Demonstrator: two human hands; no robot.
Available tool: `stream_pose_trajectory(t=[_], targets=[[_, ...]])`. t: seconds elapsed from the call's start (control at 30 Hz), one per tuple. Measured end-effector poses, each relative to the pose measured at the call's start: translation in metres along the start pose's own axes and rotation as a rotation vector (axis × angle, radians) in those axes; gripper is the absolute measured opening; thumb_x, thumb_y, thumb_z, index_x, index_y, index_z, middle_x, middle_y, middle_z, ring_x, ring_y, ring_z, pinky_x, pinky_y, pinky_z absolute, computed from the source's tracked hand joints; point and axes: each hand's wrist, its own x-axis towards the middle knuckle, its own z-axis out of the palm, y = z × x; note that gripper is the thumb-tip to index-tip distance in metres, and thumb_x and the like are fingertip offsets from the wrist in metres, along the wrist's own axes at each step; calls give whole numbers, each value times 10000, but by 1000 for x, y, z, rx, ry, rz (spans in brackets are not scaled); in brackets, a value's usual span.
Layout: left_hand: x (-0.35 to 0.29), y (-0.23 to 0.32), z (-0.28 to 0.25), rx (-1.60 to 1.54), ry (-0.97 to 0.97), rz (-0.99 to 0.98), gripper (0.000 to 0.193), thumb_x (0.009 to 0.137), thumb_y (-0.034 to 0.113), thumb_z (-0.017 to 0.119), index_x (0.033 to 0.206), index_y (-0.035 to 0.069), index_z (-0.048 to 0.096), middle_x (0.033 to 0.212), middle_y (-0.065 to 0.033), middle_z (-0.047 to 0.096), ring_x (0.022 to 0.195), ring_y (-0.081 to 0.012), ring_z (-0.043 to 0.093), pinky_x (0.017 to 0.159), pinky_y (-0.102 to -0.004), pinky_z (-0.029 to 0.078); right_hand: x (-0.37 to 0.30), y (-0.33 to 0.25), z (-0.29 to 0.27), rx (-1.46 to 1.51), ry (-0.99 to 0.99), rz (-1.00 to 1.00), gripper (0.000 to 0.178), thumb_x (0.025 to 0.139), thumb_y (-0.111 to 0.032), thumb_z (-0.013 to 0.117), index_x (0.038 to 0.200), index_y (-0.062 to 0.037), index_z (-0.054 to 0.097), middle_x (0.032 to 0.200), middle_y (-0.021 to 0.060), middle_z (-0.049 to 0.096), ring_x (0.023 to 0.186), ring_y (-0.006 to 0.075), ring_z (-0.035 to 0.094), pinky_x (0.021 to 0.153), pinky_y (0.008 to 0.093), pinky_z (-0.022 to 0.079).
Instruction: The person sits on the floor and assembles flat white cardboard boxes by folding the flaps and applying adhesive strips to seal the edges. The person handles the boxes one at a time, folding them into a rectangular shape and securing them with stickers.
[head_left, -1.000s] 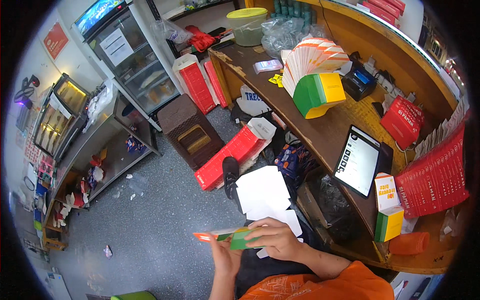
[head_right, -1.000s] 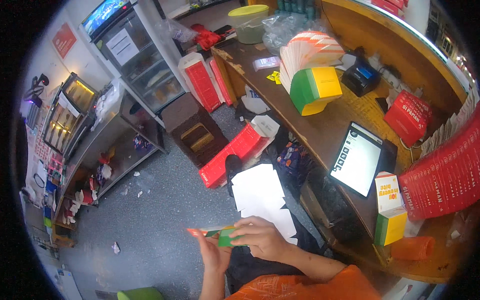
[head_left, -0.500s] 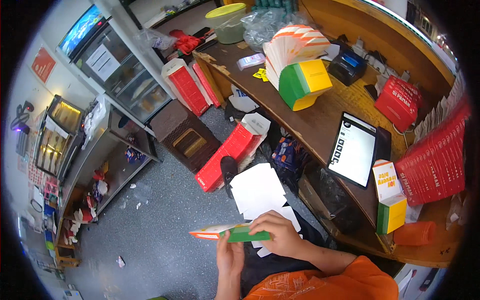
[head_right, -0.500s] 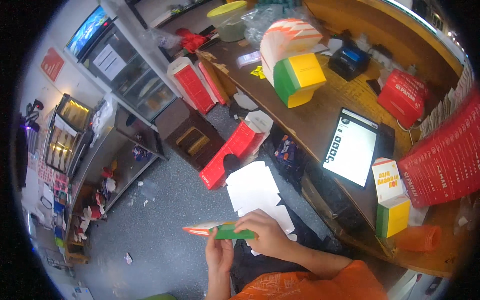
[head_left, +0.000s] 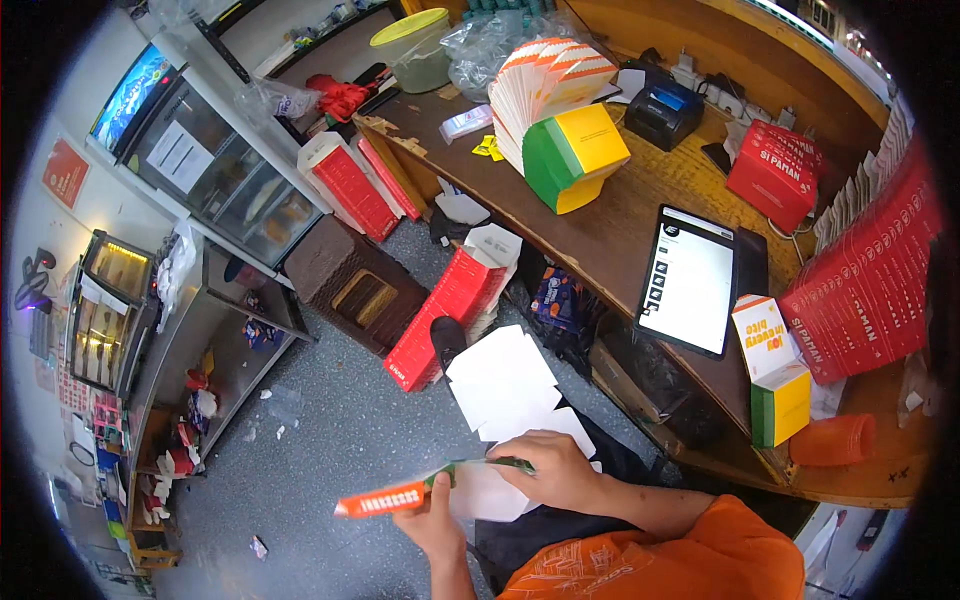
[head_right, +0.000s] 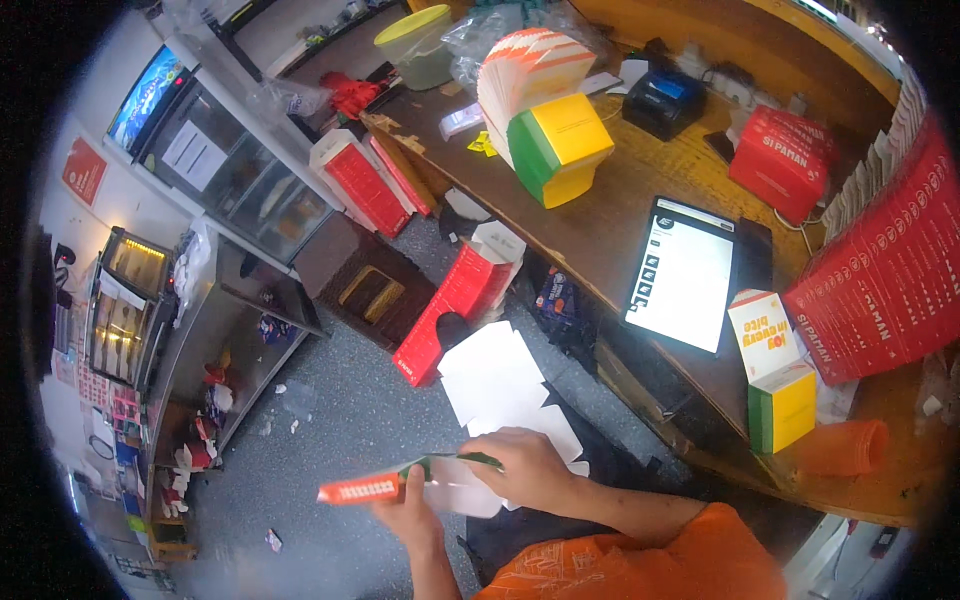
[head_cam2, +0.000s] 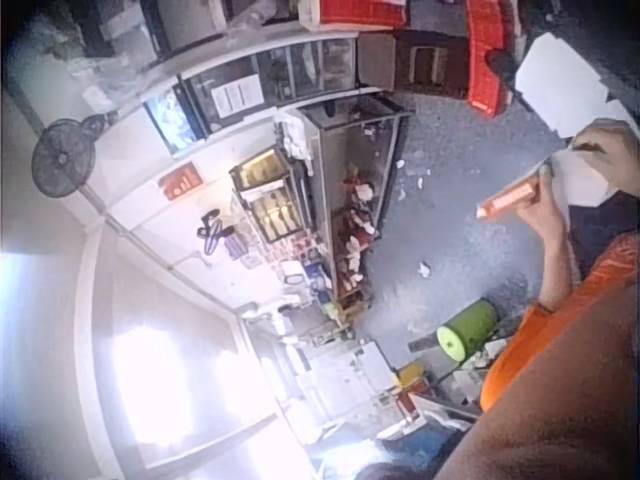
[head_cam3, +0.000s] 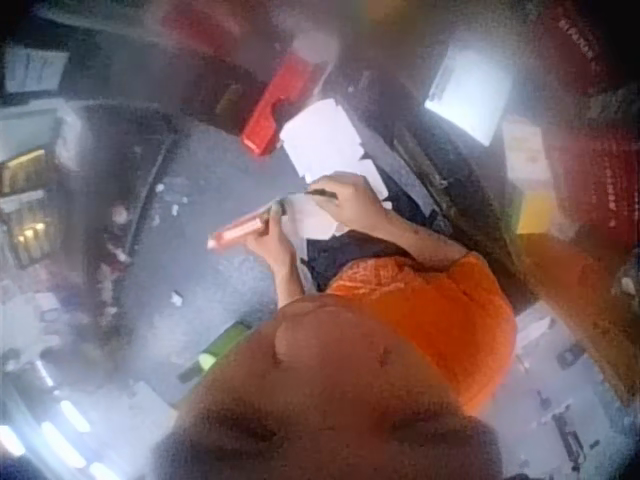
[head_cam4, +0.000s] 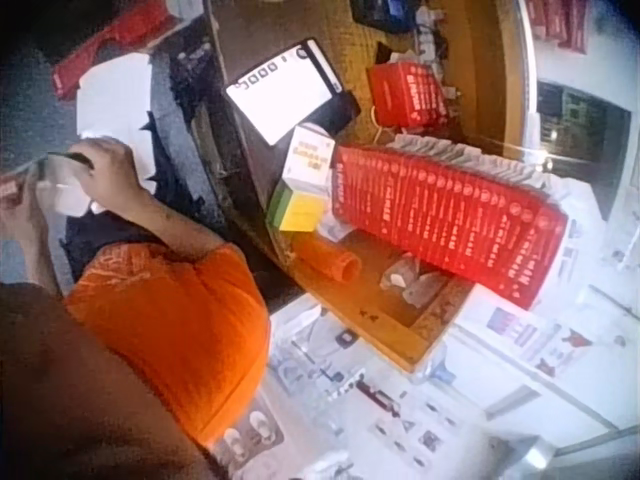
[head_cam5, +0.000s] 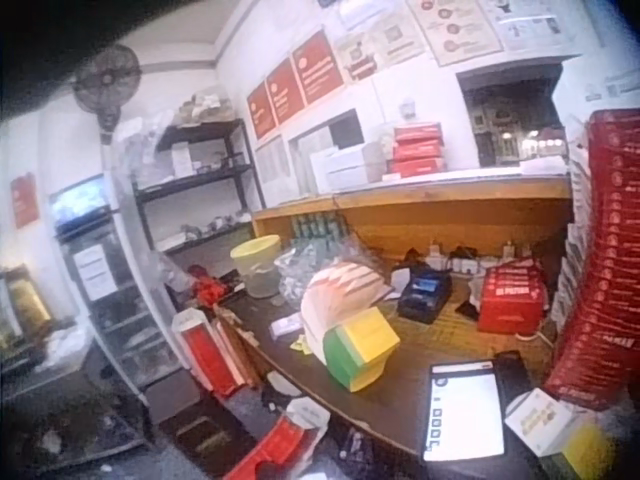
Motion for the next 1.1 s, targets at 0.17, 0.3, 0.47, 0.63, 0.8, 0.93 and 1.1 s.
stream_pose_trajectory(t=[0.17, 0.3, 0.47, 0.63, 0.8, 0.93, 1.1], targets=[[-24, 3, 6, 459, -99, 261, 220, 951, 98, 739, 1121, -26, 675, 1082, -150, 720, 969, -275, 690, 849, -395, 555, -2, -11, 8, -34, -50, 49, 264, 927, -146, 713, 1172, -52, 744, 833, 165, 724, 689, 319, 704, 636, 392, 549], [-23, -23, -8, 480, -250, 307, 300, 981, 172, 716, 1220, -5, 676, 1228, -161, 700, 1048, -295, 670, 922, -430, 524, -4, -8, 14, -63, -229, 43, 347, 968, -182, 675, 1262, 1, 693, 810, 192, 702, 670, 328, 696, 623, 404, 544], [-10, -37, -27, 313, -190, -22, 338, 952, 196, 748, 1220, 2, 678, 1208, -129, 688, 1114, -264, 622, 995, -402, 478, -11, -6, 19, 82, -207, 51, 361, 979, -140, 678, 1297, 30, 655, 956, 211, 738, 789, 281, 745, 680, 368, 581], [-9, -11, -29, 305, -282, -167, 348, 949, 199, 747, 1236, 17, 673, 1239, -109, 661, 1147, -239, 595, 1032, -379, 447, -10, -11, 28, 290, -124, 148, 325, 967, -101, 706, 1256, 42, 669, 1129, 176, 749, 907, 200, 753, 754, 307, 604], [-14, -27, -31, 341, -298, -82, 326, 968, 184, 713, 1242, 12, 672, 1188, -99, 684, 1110, -243, 615, 1013, -390, 466, -6, -1, 35, 553, -190, 418, 262, 979, -105, 699, 1190, 49, 688, 1159, 168, 740, 983, 170, 723, 851, 276, 571], [-14, 2, -21, 228, -277, -112, 322, 923, 153, 771, 1196, 12, 674, 1139, -95, 693, 1056, -230, 638, 957, -387, 505, -8, 8, 40, 603, -192, 340, 220, 988, -144, 689, 1120, 31, 710, 1236, 176, 715, 970, 120, 673, 842, 302, 556], [-16, 12, -18, 35, -224, -266, 300, 848, 108, 843, 1089, 32, 683, 1080, -81, 690, 1003, -199, 644, 918, -363, 522, -4, 10, 31, 383, -261, 114, 171, 975, -155, 707, 1030, 7, 722, 1268, 188, 700, 1042, 159, 659, 860, 285, 526]])
